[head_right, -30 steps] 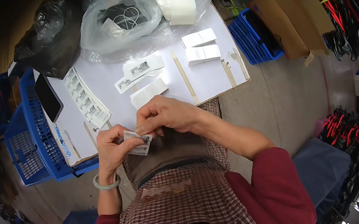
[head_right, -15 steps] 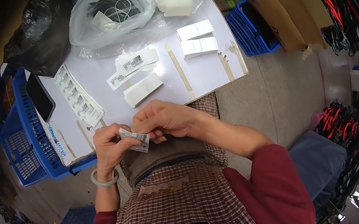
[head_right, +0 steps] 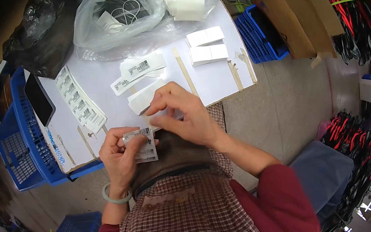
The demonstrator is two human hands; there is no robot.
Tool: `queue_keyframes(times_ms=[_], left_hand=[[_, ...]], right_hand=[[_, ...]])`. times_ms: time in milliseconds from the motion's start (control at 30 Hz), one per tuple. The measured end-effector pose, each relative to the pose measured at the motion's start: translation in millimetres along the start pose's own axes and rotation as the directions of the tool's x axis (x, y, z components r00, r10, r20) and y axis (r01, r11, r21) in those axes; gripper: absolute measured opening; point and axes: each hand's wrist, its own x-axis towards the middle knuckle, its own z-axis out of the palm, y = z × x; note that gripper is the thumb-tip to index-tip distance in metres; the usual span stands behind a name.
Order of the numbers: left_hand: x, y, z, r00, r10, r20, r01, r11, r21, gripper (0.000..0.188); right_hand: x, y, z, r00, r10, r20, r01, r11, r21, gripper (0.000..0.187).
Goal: The person repeatedly picks small white labels from a stack, peels them from their backing, and places them onto a white surface on the table. The person handles the labels one at a time throughout the clip.
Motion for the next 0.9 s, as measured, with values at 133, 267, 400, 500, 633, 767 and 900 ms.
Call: queue_keyframes(times_ms=[133,267,400,500,633,767,900], left_hand=[[-2.2,-4.4,1.3,0.998,0.034,0.05,-0.037,0.998,0.047,0.018],[2.8,-11.3,-9.2,0.994,-0.101,-0.037,0.103,0.994,0.043,0.016],[22.9,-4.2,-29.7,0.981,-0.193,-0.02,0.193,0.963,0.186,0.017],[45.6,2.5,-27.4,0.984,-0.176,-0.015,0.163,0.878,0.45,0.024],[64.0,-7.8,-22.6,0.994,-0.097,-0.055,0.11,0.773,0.625,0.031],[65.8,-11.4,-21.8,0.994,-0.076,-0.084,0.112,0.736,0.667,0.03],[64.8,-15.2,-20.1,0.995,-0.02,-0.1,0.082,0.744,0.663,0.033]], right_hand=[[-10.9,-6.4,1.9,0.996,-0.036,0.079,0.041,0.998,-0.055,0.015],[7.5,2.3,-17.0,0.989,-0.067,-0.132,0.078,0.994,0.076,0.015],[34.8,-8.3,-42.5,0.948,0.315,0.055,-0.319,0.943,0.097,0.012],[43.3,-5.8,-26.5,0.935,0.345,0.088,-0.34,0.938,-0.064,0.009],[49.3,7.5,-12.0,0.945,0.321,0.07,-0.299,0.929,-0.22,0.011],[53.3,6.5,-9.5,0.95,0.304,0.074,-0.269,0.915,-0.3,0.014],[59.4,3.4,-13.7,0.932,0.332,0.148,-0.26,0.894,-0.365,0.01]])
